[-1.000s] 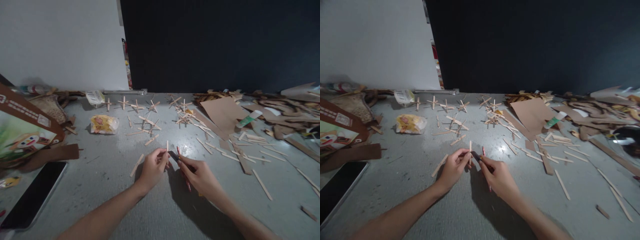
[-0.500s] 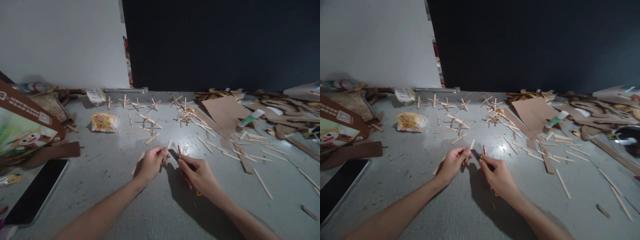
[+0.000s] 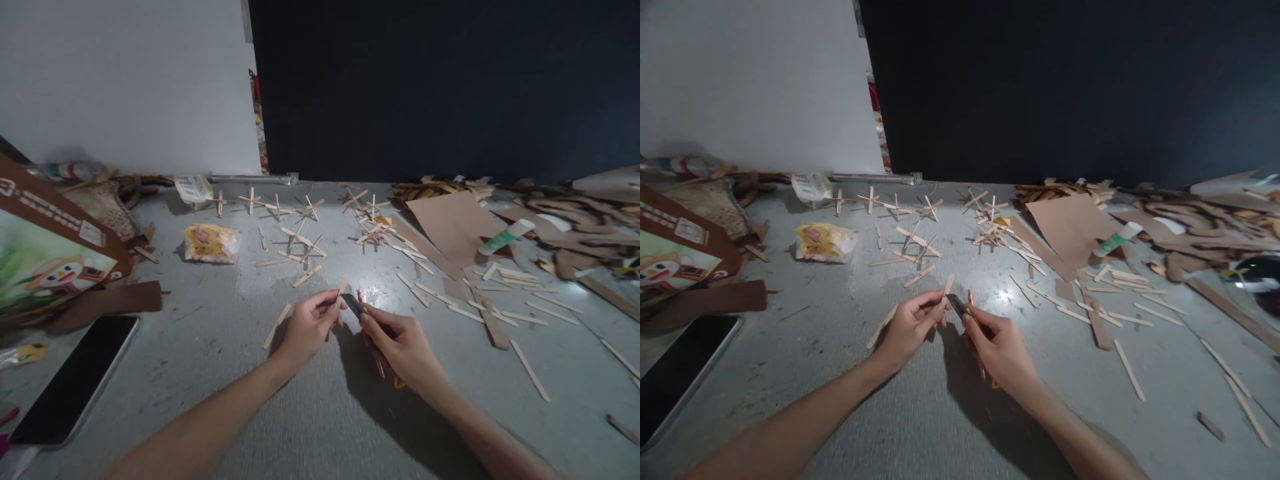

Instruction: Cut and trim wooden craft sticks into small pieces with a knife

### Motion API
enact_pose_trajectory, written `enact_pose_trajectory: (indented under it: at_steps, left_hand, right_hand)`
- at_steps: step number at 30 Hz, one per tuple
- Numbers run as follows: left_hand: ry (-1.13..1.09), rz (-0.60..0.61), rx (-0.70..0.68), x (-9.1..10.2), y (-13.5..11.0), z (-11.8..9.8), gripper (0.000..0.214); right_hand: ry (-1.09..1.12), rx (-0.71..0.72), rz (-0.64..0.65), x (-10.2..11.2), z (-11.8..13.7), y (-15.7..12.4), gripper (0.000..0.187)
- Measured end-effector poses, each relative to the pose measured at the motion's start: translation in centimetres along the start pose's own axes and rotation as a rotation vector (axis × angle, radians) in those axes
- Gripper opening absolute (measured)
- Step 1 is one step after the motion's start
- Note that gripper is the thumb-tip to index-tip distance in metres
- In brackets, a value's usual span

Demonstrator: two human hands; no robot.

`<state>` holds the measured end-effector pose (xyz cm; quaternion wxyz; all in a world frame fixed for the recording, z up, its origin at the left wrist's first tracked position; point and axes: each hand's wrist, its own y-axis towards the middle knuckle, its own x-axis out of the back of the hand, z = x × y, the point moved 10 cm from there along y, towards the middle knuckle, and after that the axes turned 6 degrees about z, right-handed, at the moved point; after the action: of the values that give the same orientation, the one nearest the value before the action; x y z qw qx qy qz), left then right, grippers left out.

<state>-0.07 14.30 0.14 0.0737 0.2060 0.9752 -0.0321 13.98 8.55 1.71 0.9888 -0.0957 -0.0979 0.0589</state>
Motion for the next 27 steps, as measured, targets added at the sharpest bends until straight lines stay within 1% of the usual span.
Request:
enact_pose_trajectory:
  at_steps: [4,6,9,14,17,20,22,24,27]
  left_hand:
    - [0.019,0.008,-0.009,0.0,0.0,0.0,0.045]
    - [0.030,0.016,-0.010,-0.1,0.1,0.2,0.045]
    - [0.034,0.017,-0.021,0.0,0.2,0.3,0.042]
    - [0.004,-0.005,-0.023,0.2,0.2,0.3,0.041]
    - [0.027,0.004,-0.034,0.1,0.1,0.1,0.036]
    - [0.088,0.017,-0.051,-0.2,0.0,-0.2,0.030]
    - [0.132,0.036,-0.065,-0.6,-0.2,-0.3,0.029]
    - [0.186,0.071,-0.098,-1.1,-0.4,-0.8,0.027]
    - [0.287,0.165,-0.150,-2.2,-0.7,-1.4,0.023]
  right_hand:
    - [-0.022,0.023,0.004,0.1,0.1,0.1,0.052]
    - [-0.022,0.020,0.029,0.0,-0.1,0.2,0.053]
    - [0.011,-0.003,0.064,-0.3,-0.5,0.4,0.054]
    - [0.048,0.003,0.075,-0.3,-0.4,0.3,0.053]
    - [0.002,0.045,-0.007,0.7,0.2,0.2,0.053]
    - [-0.096,0.117,-0.163,2.3,1.2,-0.1,0.049]
    - [-0.118,0.146,-0.250,3.2,1.6,-0.2,0.046]
    - [-0.108,0.152,-0.276,3.3,1.6,0.0,0.048]
    - [-0.077,0.111,-0.223,2.6,1.1,0.5,0.051]
